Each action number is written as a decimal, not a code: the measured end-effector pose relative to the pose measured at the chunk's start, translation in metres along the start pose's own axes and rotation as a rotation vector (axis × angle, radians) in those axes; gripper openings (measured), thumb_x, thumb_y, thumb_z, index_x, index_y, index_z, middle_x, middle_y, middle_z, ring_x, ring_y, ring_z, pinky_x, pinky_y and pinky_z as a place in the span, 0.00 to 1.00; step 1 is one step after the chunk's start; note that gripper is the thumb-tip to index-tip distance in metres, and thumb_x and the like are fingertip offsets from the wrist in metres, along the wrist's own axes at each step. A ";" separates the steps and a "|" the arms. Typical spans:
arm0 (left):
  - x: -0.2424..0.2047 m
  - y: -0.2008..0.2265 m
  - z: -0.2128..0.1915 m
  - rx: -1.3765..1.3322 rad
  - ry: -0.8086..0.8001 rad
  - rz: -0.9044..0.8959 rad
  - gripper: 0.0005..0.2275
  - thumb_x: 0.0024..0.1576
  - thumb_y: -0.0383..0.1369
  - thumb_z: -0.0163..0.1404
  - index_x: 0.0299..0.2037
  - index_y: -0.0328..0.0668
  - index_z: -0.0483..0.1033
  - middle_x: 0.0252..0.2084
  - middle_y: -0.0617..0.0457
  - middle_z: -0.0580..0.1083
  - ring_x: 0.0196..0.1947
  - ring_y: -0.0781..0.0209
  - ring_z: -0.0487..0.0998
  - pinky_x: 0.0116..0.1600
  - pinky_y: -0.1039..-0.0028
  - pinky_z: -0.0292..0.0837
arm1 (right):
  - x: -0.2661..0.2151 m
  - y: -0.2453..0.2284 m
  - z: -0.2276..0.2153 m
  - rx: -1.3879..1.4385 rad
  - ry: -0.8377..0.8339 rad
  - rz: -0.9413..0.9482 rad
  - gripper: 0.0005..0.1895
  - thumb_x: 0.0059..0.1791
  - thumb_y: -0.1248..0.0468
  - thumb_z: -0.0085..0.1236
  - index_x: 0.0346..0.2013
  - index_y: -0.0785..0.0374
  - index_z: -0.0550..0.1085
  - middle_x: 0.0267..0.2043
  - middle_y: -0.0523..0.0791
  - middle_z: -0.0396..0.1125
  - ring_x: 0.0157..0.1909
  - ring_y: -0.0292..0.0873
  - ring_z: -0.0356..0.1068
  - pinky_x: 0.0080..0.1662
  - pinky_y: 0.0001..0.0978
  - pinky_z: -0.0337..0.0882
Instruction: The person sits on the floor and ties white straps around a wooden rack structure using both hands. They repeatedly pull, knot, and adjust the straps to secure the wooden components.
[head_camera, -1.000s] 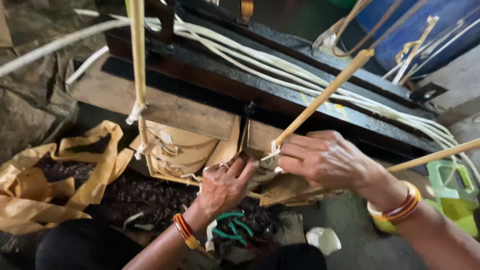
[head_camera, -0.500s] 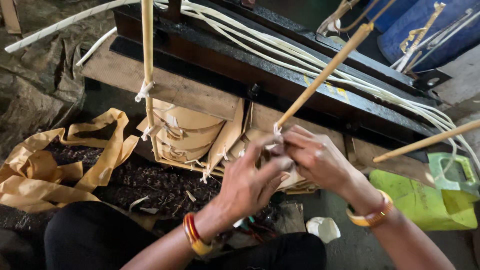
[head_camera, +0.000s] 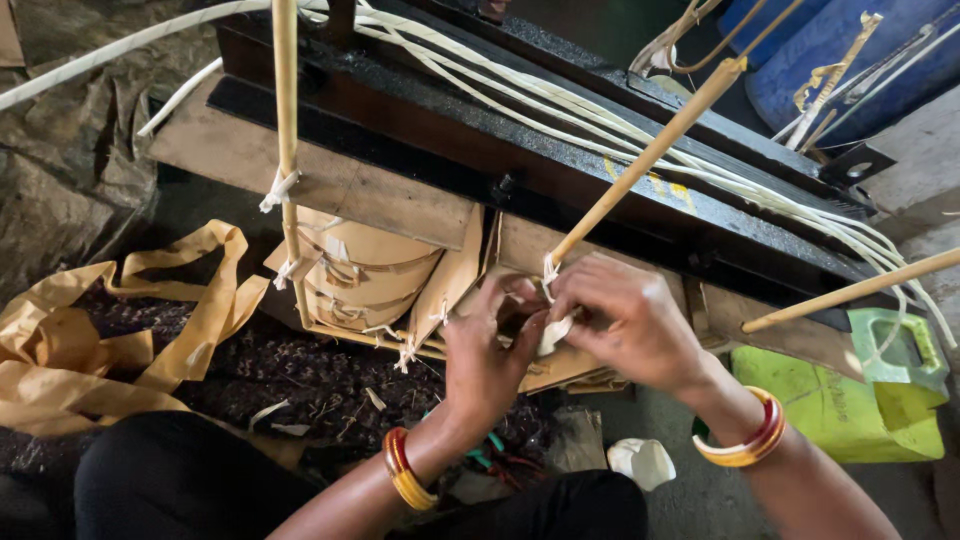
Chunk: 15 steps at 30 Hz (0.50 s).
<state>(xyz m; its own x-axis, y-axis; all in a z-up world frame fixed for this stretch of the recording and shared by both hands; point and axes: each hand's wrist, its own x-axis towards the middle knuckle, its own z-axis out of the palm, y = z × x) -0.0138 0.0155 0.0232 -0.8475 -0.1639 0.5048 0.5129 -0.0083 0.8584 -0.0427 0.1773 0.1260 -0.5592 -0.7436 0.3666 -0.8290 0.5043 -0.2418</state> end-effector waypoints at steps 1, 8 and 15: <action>0.005 -0.003 -0.002 0.062 -0.019 0.015 0.14 0.57 0.20 0.56 0.52 0.33 0.71 0.43 0.47 0.81 0.42 0.59 0.86 0.42 0.75 0.81 | 0.002 0.002 0.001 -0.167 -0.006 -0.081 0.05 0.40 0.74 0.63 0.28 0.64 0.77 0.37 0.44 0.73 0.39 0.41 0.72 0.40 0.31 0.73; 0.021 -0.016 -0.019 0.218 -0.109 0.240 0.19 0.55 0.20 0.55 0.58 0.36 0.78 0.39 0.48 0.80 0.30 0.57 0.83 0.35 0.73 0.79 | 0.016 0.021 0.018 -0.902 0.218 -0.748 0.06 0.46 0.65 0.63 0.28 0.63 0.76 0.32 0.40 0.65 0.33 0.37 0.67 0.41 0.32 0.77; 0.028 -0.031 -0.034 0.602 -0.231 0.549 0.09 0.56 0.26 0.56 0.46 0.38 0.77 0.40 0.52 0.79 0.21 0.68 0.75 0.23 0.74 0.65 | -0.004 0.020 0.022 -0.357 0.334 -0.244 0.06 0.47 0.67 0.62 0.35 0.69 0.80 0.42 0.49 0.74 0.40 0.47 0.76 0.44 0.35 0.76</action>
<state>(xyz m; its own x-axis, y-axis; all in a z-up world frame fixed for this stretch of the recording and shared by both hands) -0.0488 -0.0223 0.0082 -0.5394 0.2147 0.8142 0.7551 0.5513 0.3549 -0.0572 0.1808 0.1002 -0.2708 -0.7071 0.6532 -0.8487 0.4956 0.1848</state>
